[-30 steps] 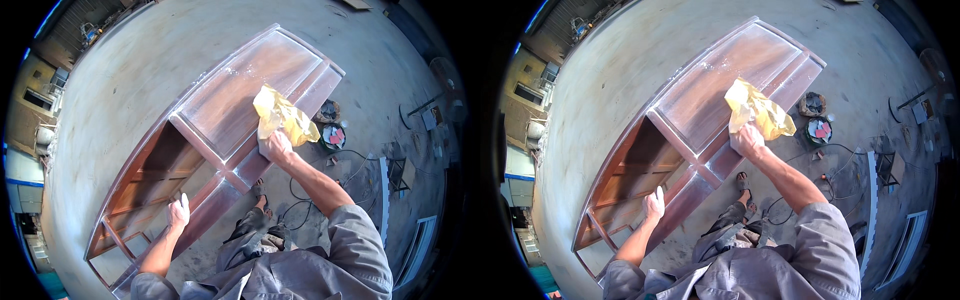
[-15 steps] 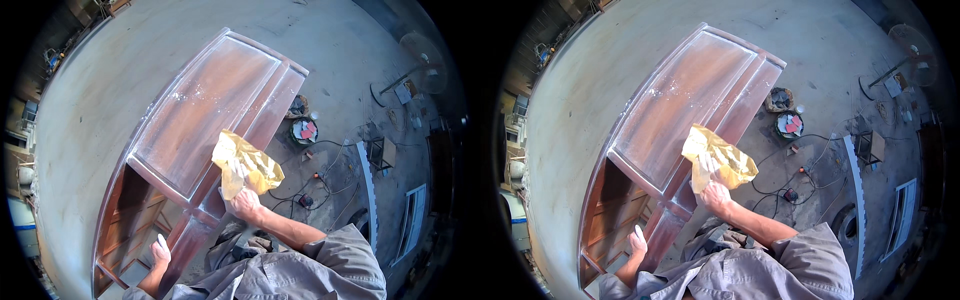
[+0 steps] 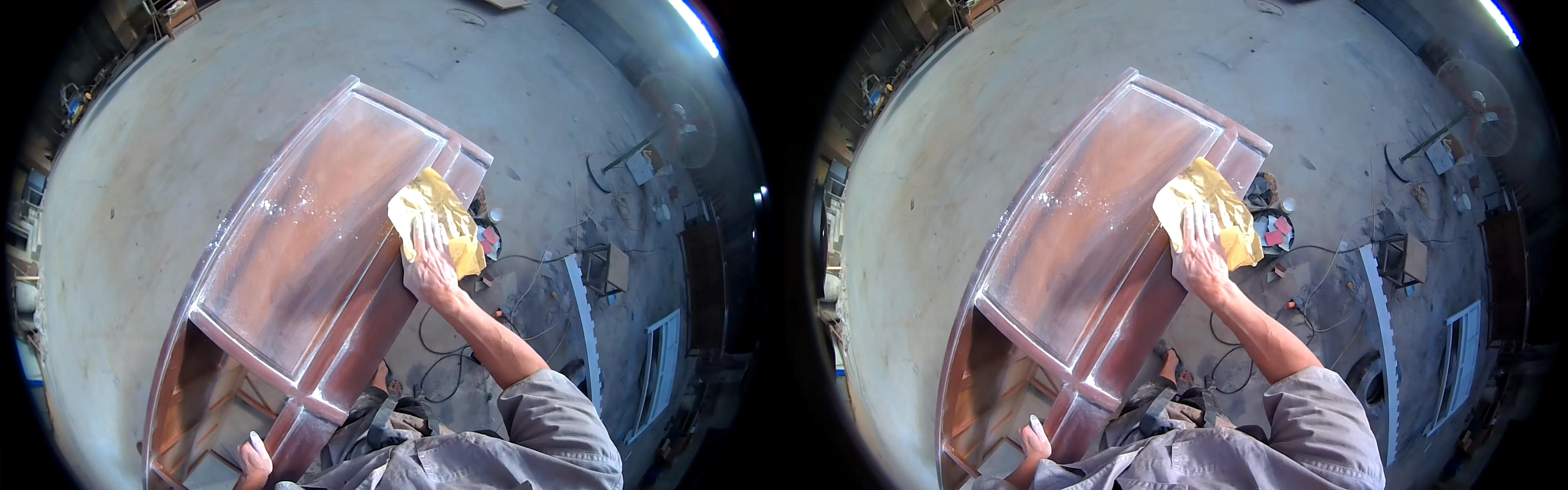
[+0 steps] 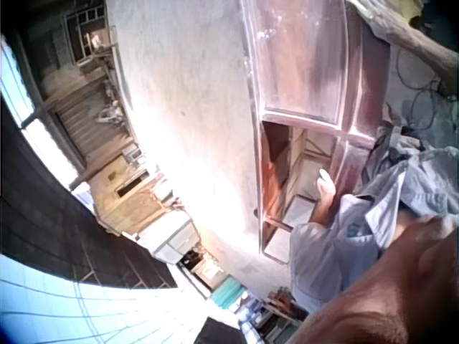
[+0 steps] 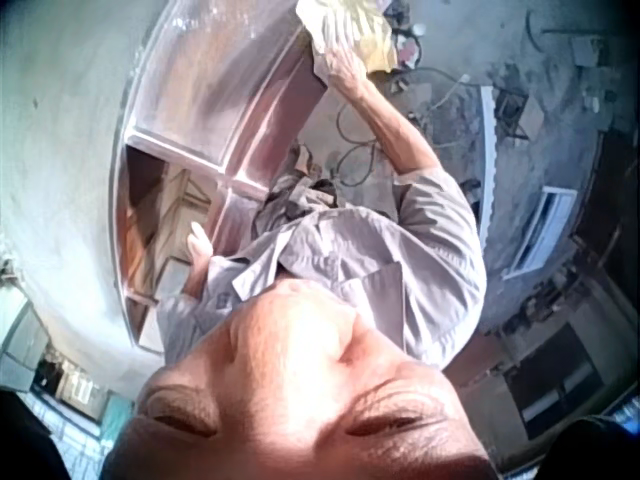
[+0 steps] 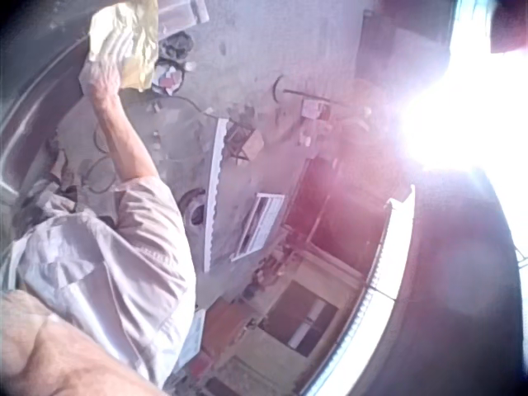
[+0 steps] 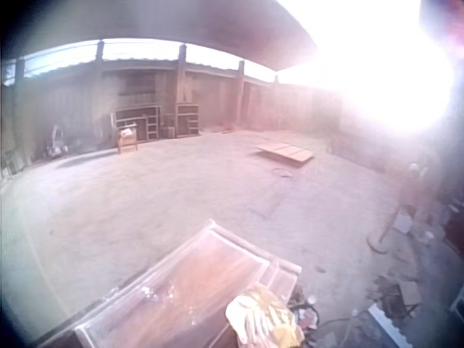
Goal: The person wipes a wooden furniture frame with a cloth, then uses a yellow cloth to wipe the same frame. The person moves around the frame to clean different sections.
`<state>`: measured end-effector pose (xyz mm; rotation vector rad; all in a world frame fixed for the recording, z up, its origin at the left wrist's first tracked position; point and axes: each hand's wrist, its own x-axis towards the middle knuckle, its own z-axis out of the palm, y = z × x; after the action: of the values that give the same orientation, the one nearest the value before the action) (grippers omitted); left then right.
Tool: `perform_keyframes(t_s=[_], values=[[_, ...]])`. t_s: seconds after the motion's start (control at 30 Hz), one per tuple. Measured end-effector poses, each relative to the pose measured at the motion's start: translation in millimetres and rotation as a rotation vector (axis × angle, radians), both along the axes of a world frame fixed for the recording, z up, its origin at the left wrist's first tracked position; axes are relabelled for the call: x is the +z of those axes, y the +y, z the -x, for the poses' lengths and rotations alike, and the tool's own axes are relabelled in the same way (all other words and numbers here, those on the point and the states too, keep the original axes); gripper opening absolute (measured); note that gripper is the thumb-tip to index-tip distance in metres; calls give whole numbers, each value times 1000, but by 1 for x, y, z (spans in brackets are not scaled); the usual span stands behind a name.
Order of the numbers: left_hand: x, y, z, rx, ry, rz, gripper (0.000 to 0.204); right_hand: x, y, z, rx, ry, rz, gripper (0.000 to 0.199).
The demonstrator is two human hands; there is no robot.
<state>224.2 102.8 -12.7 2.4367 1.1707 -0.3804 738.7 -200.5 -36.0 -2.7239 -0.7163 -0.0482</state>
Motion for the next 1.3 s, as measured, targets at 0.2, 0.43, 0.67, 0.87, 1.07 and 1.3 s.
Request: perform_keyframes(t_s=[0.2,0.43,0.67,0.87,1.07,1.3], values=[[-9,20,-23,19,-13,-70,57,-23,-24,-149,-270,-174,-167,65],[-51,38,24,-119,-136,-246,41,-22,-32,-143,-89,-117,-82,63],[-89,61,60,-356,-426,-505,8,-25,-50,-161,-49,-18,-78,46],[-90,76,48,-480,-472,-556,10,-53,25,-5,-4,7,16,41],[-81,70,50,-459,-525,-500,9,-41,13,-14,206,-23,6,70],[-73,72,44,-208,-314,-241,21,-55,57,6,133,-265,-15,57]])
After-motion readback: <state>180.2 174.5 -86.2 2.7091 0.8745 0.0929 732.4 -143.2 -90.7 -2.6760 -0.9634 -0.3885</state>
